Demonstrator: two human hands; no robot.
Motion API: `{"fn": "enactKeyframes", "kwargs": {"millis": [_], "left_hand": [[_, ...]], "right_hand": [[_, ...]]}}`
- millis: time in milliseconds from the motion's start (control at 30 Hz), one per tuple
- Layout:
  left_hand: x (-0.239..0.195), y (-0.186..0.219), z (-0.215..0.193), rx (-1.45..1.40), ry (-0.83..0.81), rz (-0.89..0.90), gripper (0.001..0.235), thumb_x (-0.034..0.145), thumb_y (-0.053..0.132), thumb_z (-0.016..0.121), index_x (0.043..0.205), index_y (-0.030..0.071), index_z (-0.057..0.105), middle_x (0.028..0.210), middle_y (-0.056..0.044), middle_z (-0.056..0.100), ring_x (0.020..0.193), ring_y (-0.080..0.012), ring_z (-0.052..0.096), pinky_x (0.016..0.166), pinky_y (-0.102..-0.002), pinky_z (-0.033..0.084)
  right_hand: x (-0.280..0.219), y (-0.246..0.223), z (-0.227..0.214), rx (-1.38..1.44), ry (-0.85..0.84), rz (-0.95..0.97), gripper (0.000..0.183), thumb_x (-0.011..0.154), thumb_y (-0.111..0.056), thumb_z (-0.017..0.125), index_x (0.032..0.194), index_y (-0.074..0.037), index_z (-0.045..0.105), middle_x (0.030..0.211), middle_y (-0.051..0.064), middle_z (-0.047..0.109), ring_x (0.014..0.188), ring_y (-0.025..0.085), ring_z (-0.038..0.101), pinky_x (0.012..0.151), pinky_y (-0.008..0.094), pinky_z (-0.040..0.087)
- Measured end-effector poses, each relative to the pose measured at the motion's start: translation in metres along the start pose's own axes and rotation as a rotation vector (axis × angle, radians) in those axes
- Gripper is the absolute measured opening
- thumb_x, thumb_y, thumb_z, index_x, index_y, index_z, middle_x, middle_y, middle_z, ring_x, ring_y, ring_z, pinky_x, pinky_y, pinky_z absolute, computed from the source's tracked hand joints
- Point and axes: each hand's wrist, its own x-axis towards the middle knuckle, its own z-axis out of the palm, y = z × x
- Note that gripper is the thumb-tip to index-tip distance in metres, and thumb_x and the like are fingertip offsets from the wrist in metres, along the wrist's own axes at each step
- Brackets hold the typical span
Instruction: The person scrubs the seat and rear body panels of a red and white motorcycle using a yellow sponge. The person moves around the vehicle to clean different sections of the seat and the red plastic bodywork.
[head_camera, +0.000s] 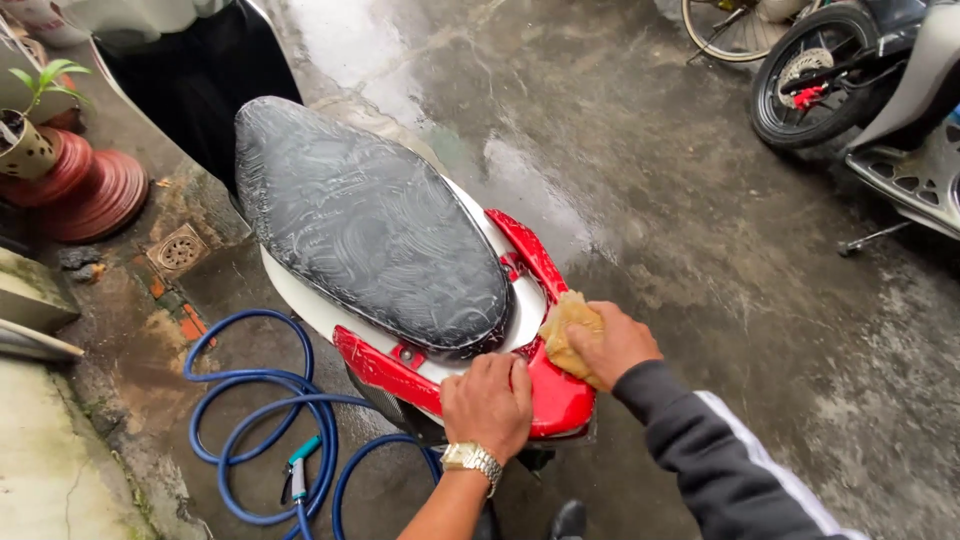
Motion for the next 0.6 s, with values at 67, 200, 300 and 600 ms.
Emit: {"fn": "enactKeyframes", "kwargs": {"millis": [67, 200, 300, 600], "left_hand": [[0.002, -0.001, 0.001, -0.010, 0.003, -0.013, 0.023, 0.083, 0.034, 0.044, 0.082, 0.022, 0.063, 0.080, 0.002, 0.063, 0.071, -0.0238, 0.057, 0.060, -0.043, 0.037], [0.001, 0.000, -0.004, -0.021, -0.071, -0.032, 0.026, 0.085, 0.034, 0.041, 0.081, 0.019, 0.062, 0.079, 0.000, 0.061, 0.071, -0.0231, 0.055, 0.062, -0.042, 0.037], [0.004, 0.002, -0.003, -0.021, -0.005, -0.001, 0.023, 0.083, 0.034, 0.045, 0.077, 0.019, 0.062, 0.076, 0.000, 0.060, 0.065, -0.0266, 0.055, 0.059, -0.045, 0.037], [0.003, 0.003, -0.010, -0.074, -0.010, 0.013, 0.026, 0.079, 0.044, 0.056, 0.082, 0.020, 0.064, 0.079, -0.001, 0.058, 0.058, -0.0287, 0.054, 0.054, -0.045, 0.038]], "right_hand": [[0.013, -0.012, -0.002, -0.026, 0.002, -0.037, 0.055, 0.068, -0.050, 0.048, 0.114, -0.020, 0.053, 0.109, 0.013, 0.060, 0.103, 0.035, 0.053, 0.089, 0.040, 0.039], [0.022, -0.040, 0.005, -0.018, -0.022, 0.058, 0.054, 0.072, -0.047, 0.040, 0.117, -0.018, 0.046, 0.115, 0.019, 0.049, 0.105, 0.042, 0.049, 0.091, 0.049, 0.036], [0.023, -0.042, -0.004, -0.155, -0.067, 0.005, 0.054, 0.077, -0.053, 0.038, 0.118, -0.018, 0.044, 0.118, 0.015, 0.045, 0.105, 0.037, 0.049, 0.089, 0.049, 0.037], [0.111, -0.078, 0.014, -0.132, -0.021, -0.109, 0.053, 0.075, -0.050, 0.046, 0.120, -0.022, 0.052, 0.117, 0.020, 0.054, 0.106, 0.039, 0.051, 0.090, 0.045, 0.038]]}}
